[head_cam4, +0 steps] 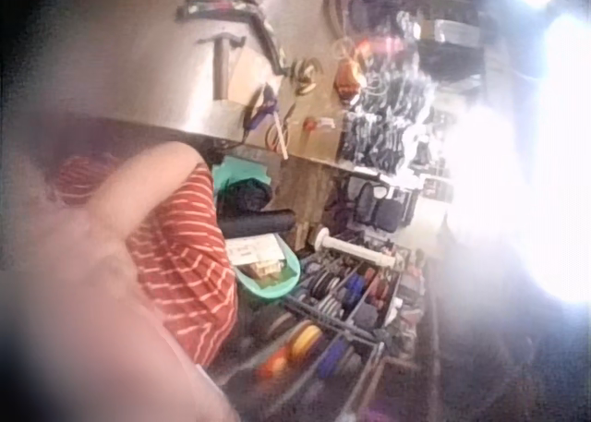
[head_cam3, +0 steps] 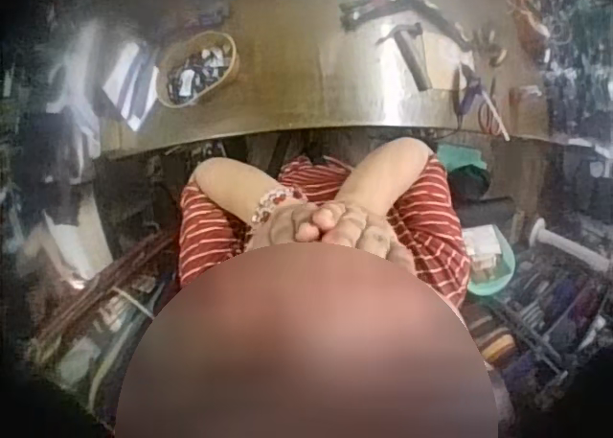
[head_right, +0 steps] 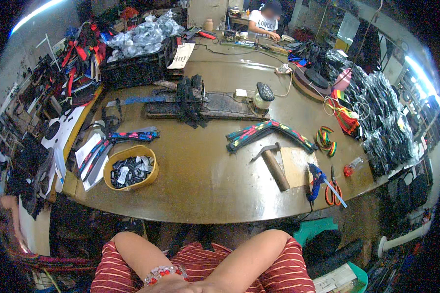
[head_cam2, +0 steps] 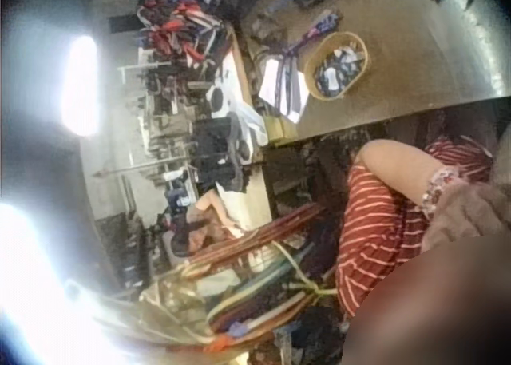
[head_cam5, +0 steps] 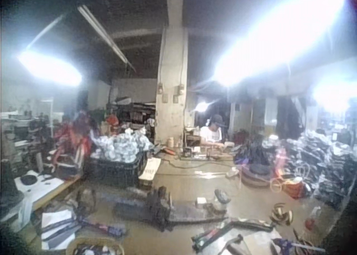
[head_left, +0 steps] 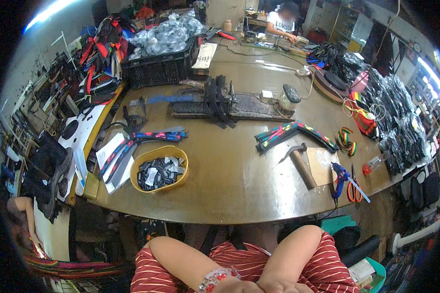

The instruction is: The person assembles straps by attaching small rectangular tags to black webbing using a hot glue gun. They repeatedly pick tags from a yellow container, apply glue to the webbing, press the tag in place, and then attach a colorful patterned strap segment to the webbing. The person works at a cluttered table with tools and materials visible.

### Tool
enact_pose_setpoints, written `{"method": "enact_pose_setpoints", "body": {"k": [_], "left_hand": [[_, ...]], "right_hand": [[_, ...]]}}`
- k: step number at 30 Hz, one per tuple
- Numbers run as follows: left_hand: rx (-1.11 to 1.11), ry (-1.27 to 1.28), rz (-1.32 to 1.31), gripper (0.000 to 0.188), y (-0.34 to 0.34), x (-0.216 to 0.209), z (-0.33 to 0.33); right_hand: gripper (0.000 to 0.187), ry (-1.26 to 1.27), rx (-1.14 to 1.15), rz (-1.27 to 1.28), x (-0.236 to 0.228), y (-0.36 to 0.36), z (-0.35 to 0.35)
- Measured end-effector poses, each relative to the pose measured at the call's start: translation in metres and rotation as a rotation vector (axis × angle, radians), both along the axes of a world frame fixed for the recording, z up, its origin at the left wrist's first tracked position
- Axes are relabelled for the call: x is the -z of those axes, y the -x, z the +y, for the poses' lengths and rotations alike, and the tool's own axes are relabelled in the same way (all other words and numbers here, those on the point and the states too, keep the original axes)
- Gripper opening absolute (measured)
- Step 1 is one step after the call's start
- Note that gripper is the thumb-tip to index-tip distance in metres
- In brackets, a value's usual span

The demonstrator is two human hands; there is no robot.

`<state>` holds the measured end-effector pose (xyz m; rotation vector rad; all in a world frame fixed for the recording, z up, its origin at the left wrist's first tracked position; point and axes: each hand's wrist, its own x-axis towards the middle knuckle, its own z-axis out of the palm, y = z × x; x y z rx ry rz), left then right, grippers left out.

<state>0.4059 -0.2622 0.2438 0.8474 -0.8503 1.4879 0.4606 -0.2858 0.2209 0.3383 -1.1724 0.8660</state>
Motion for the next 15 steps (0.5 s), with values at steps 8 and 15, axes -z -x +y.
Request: {"method": "enact_pose_setpoints", "body": {"k": [8,15], "left_hand": [[-0.115,-0.154,0.493,0.086,0.028,-0.022,0.053],[0.485,-0.107,0.177,0.108,0.014,0.005,-0.006]], "right_hand": [[0.021,-0.215,1.197,-0.284,0.072,-0.055,0.111],[0.031,-0.100,1.266,-1.306,0.132,-0.131,0.229]]}}
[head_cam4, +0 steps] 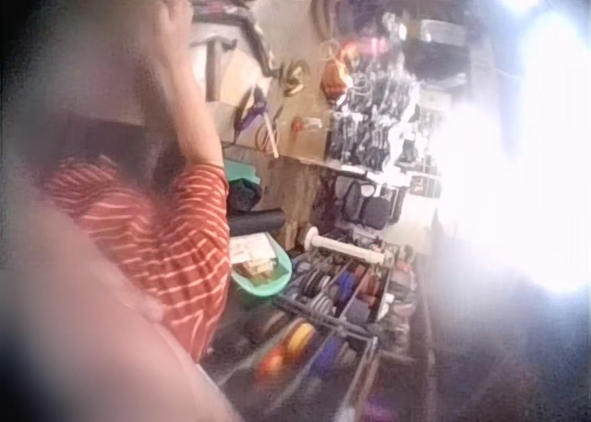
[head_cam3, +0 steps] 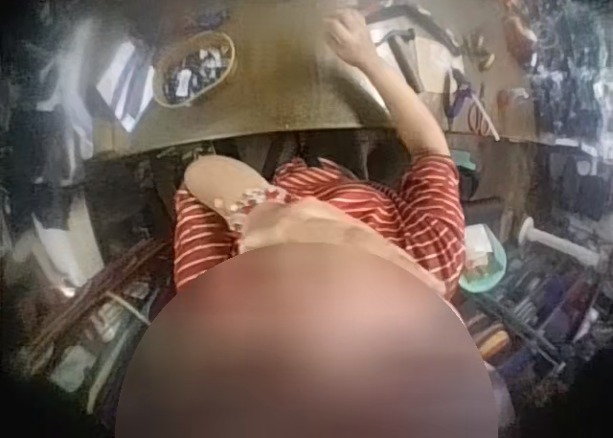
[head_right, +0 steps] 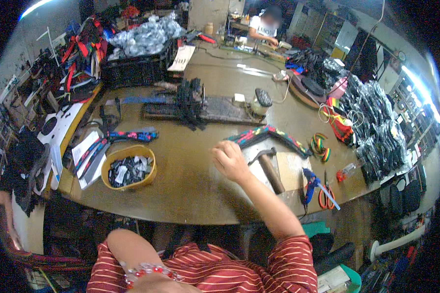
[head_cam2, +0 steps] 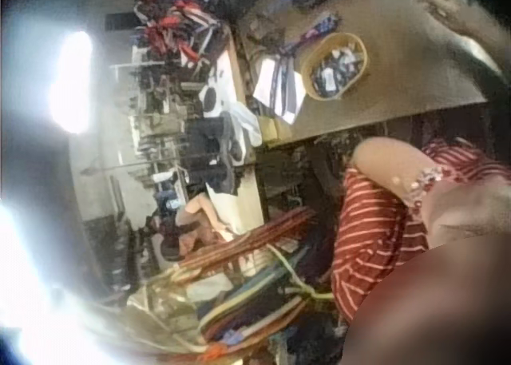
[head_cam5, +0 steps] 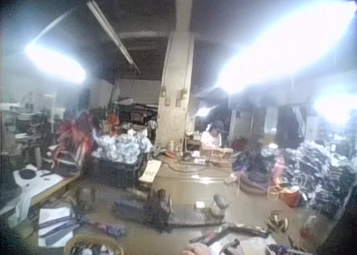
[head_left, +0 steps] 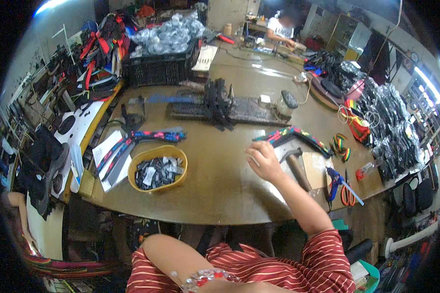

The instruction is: The person assembles straps by attaching small rectangular tags to black webbing using a hot glue gun. They repeatedly pick tags from a yellow container, apply glue to the webbing, press the tag in place, and then attach a colorful patterned strap segment to the webbing. The person works at a cluttered table with tools and materials visible.

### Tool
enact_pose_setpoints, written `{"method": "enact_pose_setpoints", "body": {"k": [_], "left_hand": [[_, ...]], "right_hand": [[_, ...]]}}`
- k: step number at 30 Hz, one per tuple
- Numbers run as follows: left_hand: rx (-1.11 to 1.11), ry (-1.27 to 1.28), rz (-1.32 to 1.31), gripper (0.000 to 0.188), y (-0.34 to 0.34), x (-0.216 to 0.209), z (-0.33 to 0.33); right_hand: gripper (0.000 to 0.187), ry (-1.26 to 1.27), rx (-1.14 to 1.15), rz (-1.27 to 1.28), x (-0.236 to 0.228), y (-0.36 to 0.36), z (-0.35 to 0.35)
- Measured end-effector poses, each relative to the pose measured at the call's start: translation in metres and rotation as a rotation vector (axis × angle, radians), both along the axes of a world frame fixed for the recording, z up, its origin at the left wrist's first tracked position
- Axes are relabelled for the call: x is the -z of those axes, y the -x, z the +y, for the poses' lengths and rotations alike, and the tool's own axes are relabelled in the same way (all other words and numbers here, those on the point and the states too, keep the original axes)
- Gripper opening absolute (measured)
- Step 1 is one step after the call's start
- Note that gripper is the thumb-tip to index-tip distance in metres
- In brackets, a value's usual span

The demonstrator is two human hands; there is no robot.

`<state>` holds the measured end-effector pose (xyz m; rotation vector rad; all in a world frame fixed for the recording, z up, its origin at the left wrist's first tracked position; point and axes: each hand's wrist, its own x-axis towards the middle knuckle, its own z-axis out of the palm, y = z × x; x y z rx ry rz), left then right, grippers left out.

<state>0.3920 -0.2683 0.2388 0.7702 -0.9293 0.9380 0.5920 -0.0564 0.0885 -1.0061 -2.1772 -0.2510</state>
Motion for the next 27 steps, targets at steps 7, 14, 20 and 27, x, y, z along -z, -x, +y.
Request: {"method": "enact_pose_setpoints", "body": {"k": [7,14,20,27], "left_hand": [[-0.256,-0.309,0.412,0.079,0.033,0.015,0.031],[0.834,0.410,-0.106,0.021,0.084,-0.008,0.012],[1.609,-0.034,-0.329,0.030,0.038,0.031,-0.031],[1.433,-0.286,-0.264,0.029,-0.039,0.099,-0.025]], "right_hand": [[0.027,-0.019,0.636,-0.010,0.028,-0.045,-0.001],[0.058,0.368,0.941,-0.013,0.045,-0.093,-0.024],[0.040,0.087,0.723,0.191,0.043,-0.077,0.004],[0.012,0.157,0.232,-0.317,0.033,0.017,0.088]]}}
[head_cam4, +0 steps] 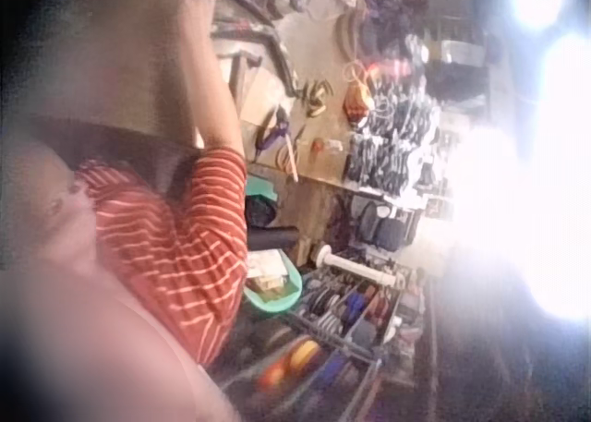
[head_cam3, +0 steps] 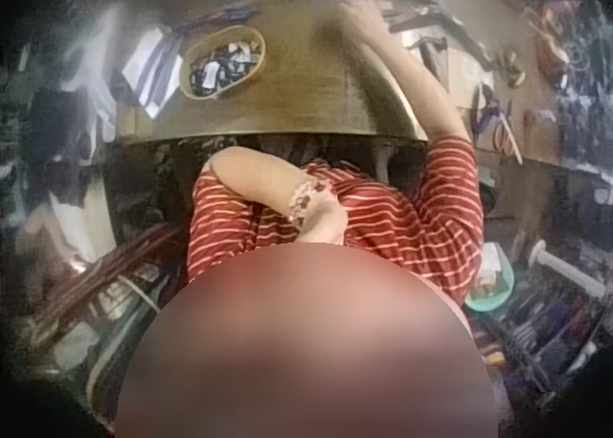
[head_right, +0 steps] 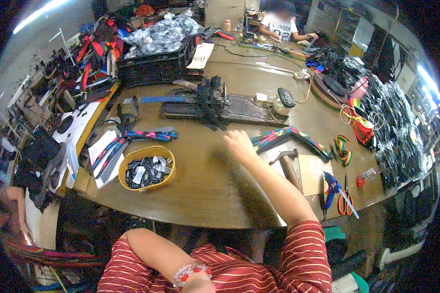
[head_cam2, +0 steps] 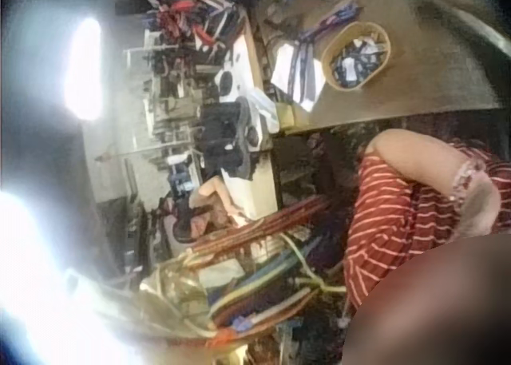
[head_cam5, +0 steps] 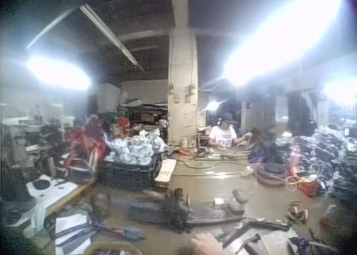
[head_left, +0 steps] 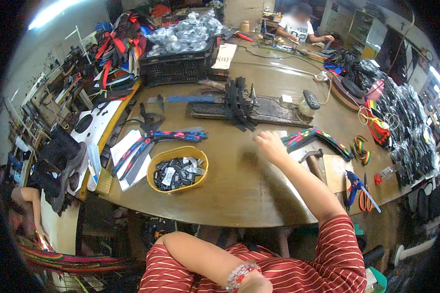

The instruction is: The person assembles straps by attaching small rectangular tags to black webbing using a hot glue gun. They repeatedly pick tags from a yellow container, apply glue to the webbing, press the tag in place, and then attach a colorful patterned strap segment to the webbing. The person works at a cluttered table with tools and materials visible.

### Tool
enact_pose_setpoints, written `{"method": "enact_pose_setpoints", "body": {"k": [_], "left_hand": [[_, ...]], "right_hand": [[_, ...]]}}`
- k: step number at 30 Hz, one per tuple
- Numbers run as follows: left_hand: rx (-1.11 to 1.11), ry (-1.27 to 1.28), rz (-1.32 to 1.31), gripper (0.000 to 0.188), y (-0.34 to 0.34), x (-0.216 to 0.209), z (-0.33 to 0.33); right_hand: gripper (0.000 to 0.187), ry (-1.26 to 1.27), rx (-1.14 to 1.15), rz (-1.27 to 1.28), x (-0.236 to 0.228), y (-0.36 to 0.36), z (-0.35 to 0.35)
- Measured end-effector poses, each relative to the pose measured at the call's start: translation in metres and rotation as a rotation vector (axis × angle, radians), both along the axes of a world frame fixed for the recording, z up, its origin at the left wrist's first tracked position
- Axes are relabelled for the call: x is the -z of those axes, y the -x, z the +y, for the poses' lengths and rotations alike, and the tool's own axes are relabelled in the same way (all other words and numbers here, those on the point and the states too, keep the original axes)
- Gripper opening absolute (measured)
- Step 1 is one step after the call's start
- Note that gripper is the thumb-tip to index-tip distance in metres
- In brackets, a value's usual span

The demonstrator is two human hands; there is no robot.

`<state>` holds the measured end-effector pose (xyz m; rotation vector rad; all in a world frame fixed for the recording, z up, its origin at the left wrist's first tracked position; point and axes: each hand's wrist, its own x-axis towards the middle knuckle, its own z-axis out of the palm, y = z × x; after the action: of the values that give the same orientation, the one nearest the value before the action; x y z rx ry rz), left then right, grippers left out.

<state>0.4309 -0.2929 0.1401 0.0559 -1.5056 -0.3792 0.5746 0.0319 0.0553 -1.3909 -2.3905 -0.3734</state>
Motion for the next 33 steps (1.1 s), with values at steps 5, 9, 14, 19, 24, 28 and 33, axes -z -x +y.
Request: {"method": "enact_pose_setpoints", "body": {"k": [5,9,14,19,24,28,33], "left_hand": [[-2.032,-0.384,-0.397,0.027,0.022,-0.003,0.084],[-2.947,-1.049,-0.256,0.025,0.047,0.024,0.176],[-1.962,0.083,1.952,0.031,0.064,0.072,0.235],[-1.430,0.285,1.823,0.027,0.061,0.083,0.265],[-1.172,-0.167,1.776,0.013,0.050,0.083,0.227],[-0.912,-0.380,1.675,0.014,0.050,0.073,0.206],[-1.008,-0.504,1.872,0.014,0.040,0.066,0.188]], "right_hand": [[0.010,0.082,0.105,0.053,0.017,0.055,0.051],[0.008,0.066,0.237,-0.080,0.020,0.067,0.061],[0.011,0.068,0.165,0.252,-0.017,0.064,0.008],[0.025,0.102,-0.043,0.434,-0.041,0.054,-0.114],[0.031,-0.062,-0.371,0.284,-0.050,0.023,-0.182],[0.030,-0.032,-0.465,0.250,-0.052,0.008,-0.223],[0.030,-0.106,-0.205,0.311,-0.035,-0.002,-0.246]]}}
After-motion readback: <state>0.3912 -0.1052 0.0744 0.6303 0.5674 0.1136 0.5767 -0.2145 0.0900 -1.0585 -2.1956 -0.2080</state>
